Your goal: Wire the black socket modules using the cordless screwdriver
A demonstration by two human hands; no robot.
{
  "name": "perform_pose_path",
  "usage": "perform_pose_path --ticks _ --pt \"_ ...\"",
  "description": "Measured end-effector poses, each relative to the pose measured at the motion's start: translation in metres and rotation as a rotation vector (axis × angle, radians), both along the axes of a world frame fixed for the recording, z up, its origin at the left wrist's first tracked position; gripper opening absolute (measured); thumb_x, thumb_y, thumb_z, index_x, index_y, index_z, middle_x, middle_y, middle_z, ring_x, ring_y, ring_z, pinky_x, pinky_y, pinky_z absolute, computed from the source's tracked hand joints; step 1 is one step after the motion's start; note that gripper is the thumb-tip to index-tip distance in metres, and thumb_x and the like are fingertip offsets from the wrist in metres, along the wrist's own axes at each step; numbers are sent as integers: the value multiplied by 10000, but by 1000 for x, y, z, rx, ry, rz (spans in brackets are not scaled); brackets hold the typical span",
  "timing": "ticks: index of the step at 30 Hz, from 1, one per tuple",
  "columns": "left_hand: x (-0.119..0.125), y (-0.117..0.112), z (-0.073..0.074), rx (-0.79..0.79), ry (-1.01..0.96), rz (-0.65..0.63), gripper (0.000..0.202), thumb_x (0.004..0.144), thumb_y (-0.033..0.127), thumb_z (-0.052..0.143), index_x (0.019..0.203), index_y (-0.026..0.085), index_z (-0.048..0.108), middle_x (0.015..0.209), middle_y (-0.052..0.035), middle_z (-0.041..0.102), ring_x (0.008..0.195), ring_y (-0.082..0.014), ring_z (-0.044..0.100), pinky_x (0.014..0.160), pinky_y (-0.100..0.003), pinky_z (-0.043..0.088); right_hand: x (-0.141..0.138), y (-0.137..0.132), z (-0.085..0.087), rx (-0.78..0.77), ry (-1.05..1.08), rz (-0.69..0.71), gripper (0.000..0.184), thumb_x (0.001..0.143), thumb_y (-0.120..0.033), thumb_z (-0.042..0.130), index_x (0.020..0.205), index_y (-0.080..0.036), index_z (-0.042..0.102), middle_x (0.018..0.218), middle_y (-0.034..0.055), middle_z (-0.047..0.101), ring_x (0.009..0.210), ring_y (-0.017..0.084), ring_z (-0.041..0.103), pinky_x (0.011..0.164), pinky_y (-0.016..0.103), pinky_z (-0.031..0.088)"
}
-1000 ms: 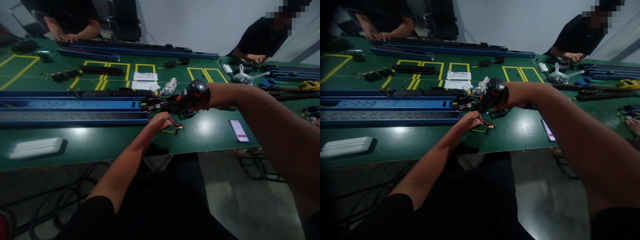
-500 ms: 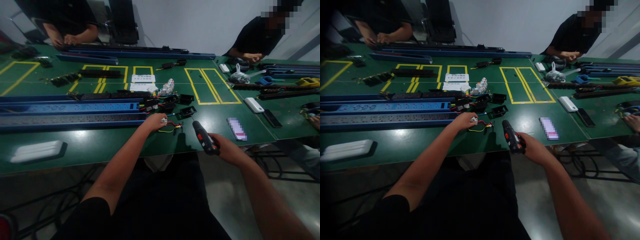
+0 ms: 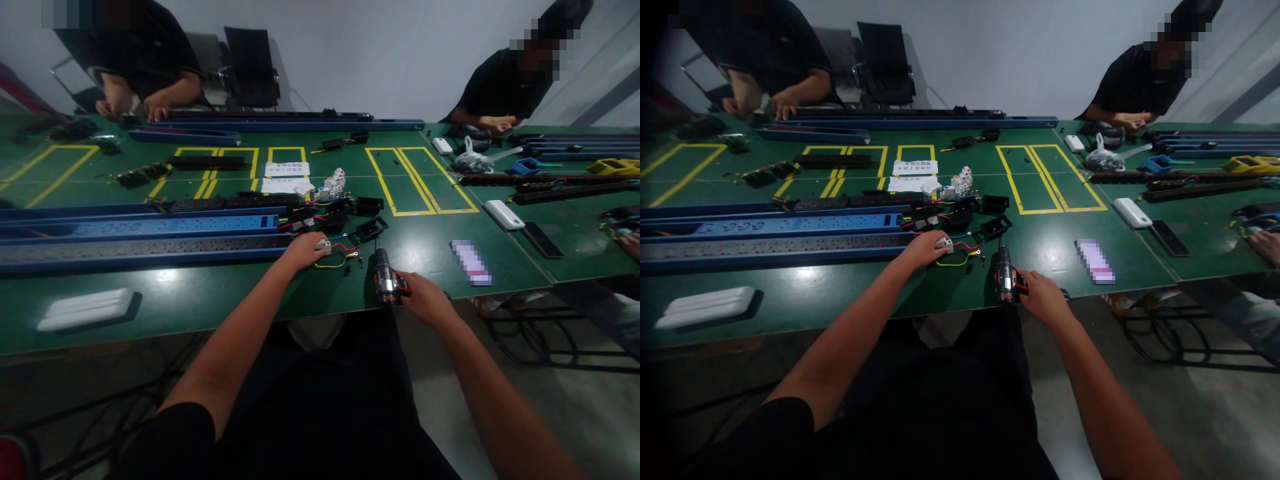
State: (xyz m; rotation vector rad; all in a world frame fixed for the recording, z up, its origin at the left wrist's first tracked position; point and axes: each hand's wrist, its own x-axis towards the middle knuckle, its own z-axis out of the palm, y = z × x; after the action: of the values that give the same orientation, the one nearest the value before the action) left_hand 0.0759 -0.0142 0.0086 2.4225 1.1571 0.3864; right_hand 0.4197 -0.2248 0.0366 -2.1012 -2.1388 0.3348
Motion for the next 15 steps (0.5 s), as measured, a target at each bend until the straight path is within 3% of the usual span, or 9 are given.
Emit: perform_pose_path --ticks 8,12,15 --pt "-12 -5 -3 39 90 10 299 935 364 709 1215 269 666 1120 -87 777 989 -285 728 807 -361 496 10 8 -12 -32 -88 36 759 818 -276 664 1570 -293 565 1388 190 669 1183 410 674 1003 582 518" --pt "-19 -10 -2 112 133 41 424 951 403 713 1327 226 628 1182 -134 758 1089 -319 702 937 -406 484 12 18 0 -56 -23 81 745 838 -310 664 1573 -269 551 1524 181 593 1348 418 594 1122 581 481" --pt "-24 -17 -8 181 168 92 462 958 456 701 1329 189 637 1188 -186 739 1162 -383 648 1031 -493 445 0 46 13 122 38 14 612 934 -332 581 1539 -239 584 1499 181 601 1381 403 564 1178 598 441"
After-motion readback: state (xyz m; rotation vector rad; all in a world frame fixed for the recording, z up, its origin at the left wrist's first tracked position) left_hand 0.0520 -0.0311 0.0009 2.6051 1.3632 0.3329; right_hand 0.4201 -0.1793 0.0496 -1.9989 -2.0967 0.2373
